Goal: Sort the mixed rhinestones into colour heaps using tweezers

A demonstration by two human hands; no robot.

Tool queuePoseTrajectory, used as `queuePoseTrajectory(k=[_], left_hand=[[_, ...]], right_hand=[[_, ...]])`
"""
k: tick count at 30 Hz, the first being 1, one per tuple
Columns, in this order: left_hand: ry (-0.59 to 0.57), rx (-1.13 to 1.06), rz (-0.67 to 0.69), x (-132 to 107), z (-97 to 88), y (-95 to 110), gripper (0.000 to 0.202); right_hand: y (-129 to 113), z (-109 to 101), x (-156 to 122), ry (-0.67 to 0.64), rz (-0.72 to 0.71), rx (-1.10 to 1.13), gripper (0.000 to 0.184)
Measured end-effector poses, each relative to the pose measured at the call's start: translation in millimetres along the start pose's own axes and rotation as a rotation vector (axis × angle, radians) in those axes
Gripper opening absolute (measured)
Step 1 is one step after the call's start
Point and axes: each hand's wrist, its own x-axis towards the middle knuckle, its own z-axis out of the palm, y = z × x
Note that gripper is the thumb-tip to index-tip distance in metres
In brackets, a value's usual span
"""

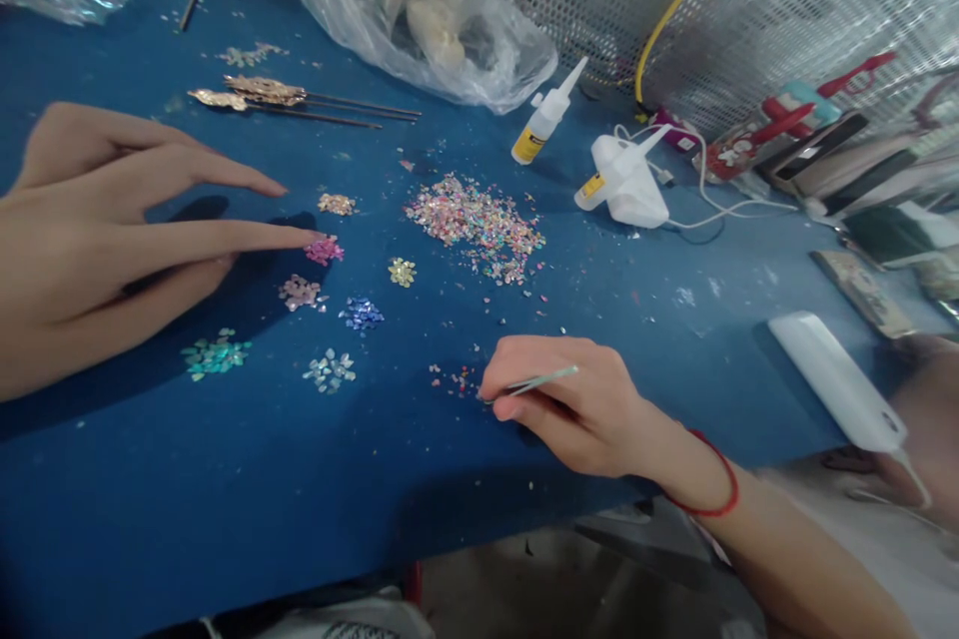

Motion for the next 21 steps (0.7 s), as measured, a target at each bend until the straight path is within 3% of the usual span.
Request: queuePoseTrajectory(k=[14, 21], left_hand=[[0.023, 0.023, 0.042, 0.6, -1.5, 1.8, 0.048], [0.075, -0.001, 0.094, 0.9, 3.1, -6.8, 0.046]], right_hand=[[0.7, -0.6, 0.1, 0.012, 0.038, 0.075, 0.019], [3.1, 0.2, -1.2, 0.038, 0.002, 0.076, 0.017]])
